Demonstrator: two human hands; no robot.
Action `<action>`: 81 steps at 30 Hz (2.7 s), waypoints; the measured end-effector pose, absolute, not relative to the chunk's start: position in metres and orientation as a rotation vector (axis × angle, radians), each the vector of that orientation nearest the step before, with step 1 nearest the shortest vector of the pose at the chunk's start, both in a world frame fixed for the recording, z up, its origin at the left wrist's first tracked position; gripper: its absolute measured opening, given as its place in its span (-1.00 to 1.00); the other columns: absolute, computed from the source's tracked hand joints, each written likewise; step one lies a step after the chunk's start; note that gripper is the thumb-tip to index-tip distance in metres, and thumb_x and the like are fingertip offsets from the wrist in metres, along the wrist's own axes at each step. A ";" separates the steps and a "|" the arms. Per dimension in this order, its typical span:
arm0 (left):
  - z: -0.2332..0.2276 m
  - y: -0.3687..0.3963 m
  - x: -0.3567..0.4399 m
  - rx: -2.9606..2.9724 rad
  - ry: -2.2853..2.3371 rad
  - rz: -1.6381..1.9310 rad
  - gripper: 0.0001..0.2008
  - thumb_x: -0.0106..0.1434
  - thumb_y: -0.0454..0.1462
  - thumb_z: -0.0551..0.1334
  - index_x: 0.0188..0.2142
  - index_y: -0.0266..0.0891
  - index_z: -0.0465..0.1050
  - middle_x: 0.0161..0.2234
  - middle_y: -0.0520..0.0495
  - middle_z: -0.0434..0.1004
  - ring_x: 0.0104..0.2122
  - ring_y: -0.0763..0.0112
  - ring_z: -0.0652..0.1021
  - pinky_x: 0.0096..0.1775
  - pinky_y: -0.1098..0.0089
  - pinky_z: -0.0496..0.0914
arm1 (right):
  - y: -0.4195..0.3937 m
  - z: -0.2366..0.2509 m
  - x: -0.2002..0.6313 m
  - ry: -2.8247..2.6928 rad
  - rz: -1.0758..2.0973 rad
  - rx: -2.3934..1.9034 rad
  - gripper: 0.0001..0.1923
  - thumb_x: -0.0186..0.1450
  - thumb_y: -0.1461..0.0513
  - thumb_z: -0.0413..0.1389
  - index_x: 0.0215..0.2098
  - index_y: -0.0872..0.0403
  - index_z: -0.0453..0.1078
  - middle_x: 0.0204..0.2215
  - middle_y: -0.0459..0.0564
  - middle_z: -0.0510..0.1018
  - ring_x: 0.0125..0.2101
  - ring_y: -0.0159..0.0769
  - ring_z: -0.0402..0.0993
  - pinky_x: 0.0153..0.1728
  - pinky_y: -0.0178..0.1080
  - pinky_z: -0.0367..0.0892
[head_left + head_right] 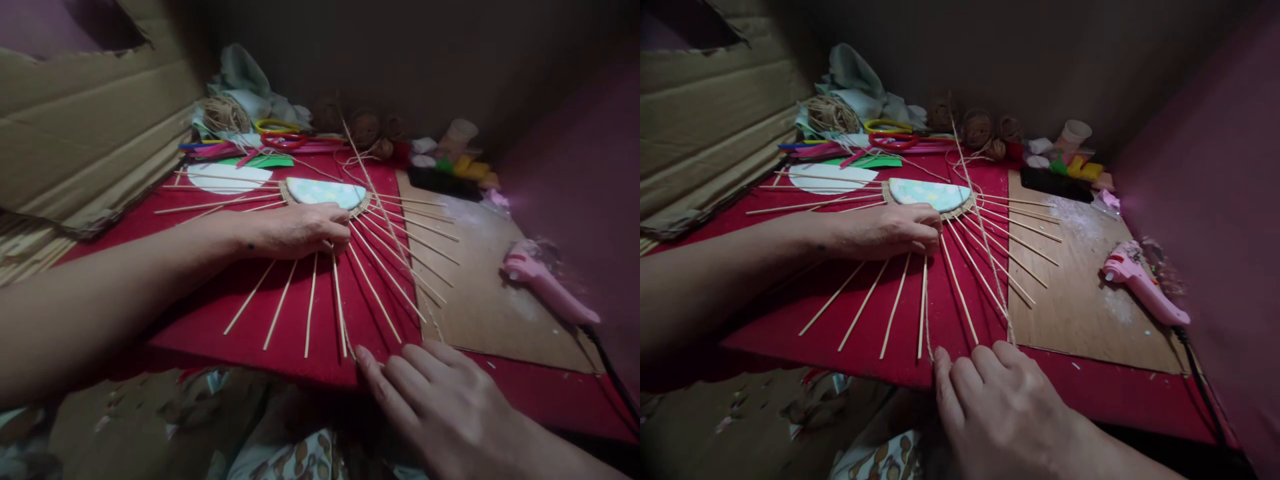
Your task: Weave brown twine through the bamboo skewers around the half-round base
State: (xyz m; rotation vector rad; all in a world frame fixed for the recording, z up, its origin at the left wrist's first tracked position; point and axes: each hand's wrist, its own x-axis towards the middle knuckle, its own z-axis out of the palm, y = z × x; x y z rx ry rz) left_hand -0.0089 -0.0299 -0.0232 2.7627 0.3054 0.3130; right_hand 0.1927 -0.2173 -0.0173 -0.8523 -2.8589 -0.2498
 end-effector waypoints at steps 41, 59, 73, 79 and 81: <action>-0.016 -0.020 -0.021 2.813 0.634 0.243 -0.67 0.21 -0.18 0.22 -0.04 -0.20 0.35 -0.07 -0.18 0.31 -0.08 0.23 0.32 -0.04 0.24 0.22 | -0.067 -0.026 0.201 -2.298 0.070 -1.344 -0.83 0.29 0.29 0.03 -0.24 0.14 0.45 -0.31 0.03 0.56 -0.34 -0.31 0.44 -0.30 -0.28 0.26; -0.030 -0.020 -0.013 2.970 0.694 0.446 -0.75 0.32 -0.18 0.07 -0.17 -0.24 0.45 -0.17 -0.18 0.37 -0.17 0.24 0.35 -0.13 0.25 0.25 | -0.113 -0.007 0.234 -2.317 -0.087 -1.384 -0.86 0.19 0.29 0.10 -0.47 0.05 0.50 -0.57 -0.09 0.48 -0.54 -0.41 0.32 -0.49 -0.33 0.16; -0.029 -0.027 -0.002 3.030 0.498 0.399 -0.76 0.34 -0.22 0.03 -0.26 -0.28 0.43 -0.24 -0.17 0.46 -0.18 0.24 0.33 -0.12 0.25 0.27 | -0.139 0.024 0.241 -2.725 0.631 -1.214 -0.82 0.24 0.27 0.08 -0.42 0.02 0.53 -0.58 -0.12 0.45 -0.56 -0.45 0.26 -0.53 -0.35 0.11; -0.031 -0.026 -0.004 3.047 0.457 0.421 -0.75 0.35 -0.22 0.04 -0.27 -0.29 0.44 -0.25 -0.17 0.46 -0.19 0.23 0.32 -0.14 0.25 0.27 | -0.143 0.021 0.242 -2.903 0.941 -1.161 -0.80 0.22 0.31 0.04 -0.52 0.07 0.44 -0.59 -0.13 0.44 -0.56 -0.48 0.24 -0.53 -0.38 0.05; -0.032 -0.025 -0.004 3.050 0.466 0.436 -0.77 0.34 -0.22 0.05 -0.27 -0.28 0.44 -0.25 -0.16 0.46 -0.19 0.24 0.32 -0.13 0.26 0.27 | -0.145 0.018 0.243 -2.958 0.903 -1.181 -0.79 0.20 0.33 0.04 -0.58 0.08 0.37 -0.61 -0.13 0.41 -0.56 -0.48 0.21 -0.53 -0.38 0.03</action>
